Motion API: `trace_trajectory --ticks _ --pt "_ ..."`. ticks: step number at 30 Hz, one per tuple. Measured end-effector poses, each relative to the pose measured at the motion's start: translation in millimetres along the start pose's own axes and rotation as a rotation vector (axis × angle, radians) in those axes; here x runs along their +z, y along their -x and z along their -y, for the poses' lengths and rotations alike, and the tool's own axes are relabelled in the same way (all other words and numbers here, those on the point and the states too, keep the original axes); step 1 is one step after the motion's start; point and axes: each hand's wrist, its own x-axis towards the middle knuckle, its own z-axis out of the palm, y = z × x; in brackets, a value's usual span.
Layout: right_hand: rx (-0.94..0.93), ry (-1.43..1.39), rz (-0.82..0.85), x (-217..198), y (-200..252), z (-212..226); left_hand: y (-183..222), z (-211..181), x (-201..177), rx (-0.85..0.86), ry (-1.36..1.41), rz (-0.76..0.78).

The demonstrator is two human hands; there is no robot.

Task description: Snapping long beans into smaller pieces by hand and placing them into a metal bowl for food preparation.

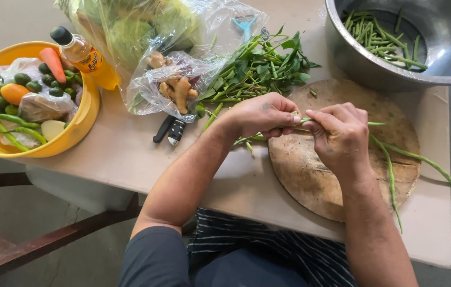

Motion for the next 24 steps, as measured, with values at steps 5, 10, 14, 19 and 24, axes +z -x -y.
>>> trace_trajectory --ticks 5,10,14,19,24 --pt "0.047 0.077 -0.005 -7 -1 -4 3 -6 5 0.112 -0.332 -0.220" --pt "0.057 0.064 -0.021 4 8 -7 -21 18 -7 0.149 -0.761 -0.536" --pt "0.018 0.066 -0.051 8 -2 15 -26 20 -1 0.135 -0.620 -0.775" --pt "0.038 -0.069 -0.106 6 -1 22 -27 17 -8 0.232 -0.573 -0.941" --pt "0.057 -0.163 -0.100 -1 -5 18 -8 1 -38 0.330 -0.460 -0.924"
